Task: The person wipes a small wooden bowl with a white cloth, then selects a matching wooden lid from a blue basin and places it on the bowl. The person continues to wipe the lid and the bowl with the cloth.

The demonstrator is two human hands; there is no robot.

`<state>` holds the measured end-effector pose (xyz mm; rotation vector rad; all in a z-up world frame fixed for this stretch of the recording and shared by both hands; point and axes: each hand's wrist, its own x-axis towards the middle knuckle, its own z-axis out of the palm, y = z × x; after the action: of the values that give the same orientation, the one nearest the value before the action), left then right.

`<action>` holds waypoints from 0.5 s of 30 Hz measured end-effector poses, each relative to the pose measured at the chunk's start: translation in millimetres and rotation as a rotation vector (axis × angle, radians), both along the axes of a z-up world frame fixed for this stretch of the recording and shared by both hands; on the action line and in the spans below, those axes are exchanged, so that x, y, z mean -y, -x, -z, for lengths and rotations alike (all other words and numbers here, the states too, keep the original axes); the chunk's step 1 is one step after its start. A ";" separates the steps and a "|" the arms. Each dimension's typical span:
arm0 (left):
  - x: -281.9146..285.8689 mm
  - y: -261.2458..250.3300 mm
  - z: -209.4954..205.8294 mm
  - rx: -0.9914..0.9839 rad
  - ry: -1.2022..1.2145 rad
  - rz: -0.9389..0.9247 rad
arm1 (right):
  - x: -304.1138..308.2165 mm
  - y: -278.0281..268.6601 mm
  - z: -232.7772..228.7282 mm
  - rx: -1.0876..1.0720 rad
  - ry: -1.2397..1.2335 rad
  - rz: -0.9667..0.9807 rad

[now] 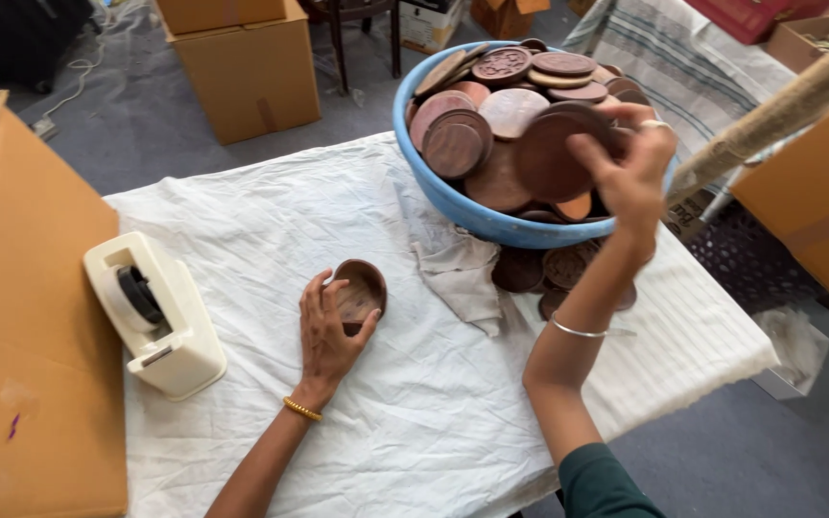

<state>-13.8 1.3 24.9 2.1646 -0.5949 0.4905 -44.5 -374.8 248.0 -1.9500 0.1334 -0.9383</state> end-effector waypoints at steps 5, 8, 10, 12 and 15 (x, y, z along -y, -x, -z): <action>-0.4 -0.7 -0.8 0.032 0.006 0.007 | 117.8 64.0 61.0 0.185 0.216 0.714; -0.9 -0.2 -1.1 0.045 0.009 0.008 | 212.0 82.0 135.8 -0.047 0.197 1.077; 0.1 0.8 -2.7 0.039 0.006 0.004 | 260.6 77.3 172.6 -0.225 0.139 1.168; -2.0 1.8 -7.1 0.035 -0.003 -0.010 | 283.8 57.3 194.2 -0.742 -0.162 0.900; -0.6 2.3 -3.6 0.027 -0.018 -0.021 | 248.5 35.3 184.8 -0.809 -0.263 0.832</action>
<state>-16.1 1.9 28.5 2.1864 -0.5939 0.5281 -79.9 -623.3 63.2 -1.9096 1.5333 -0.5016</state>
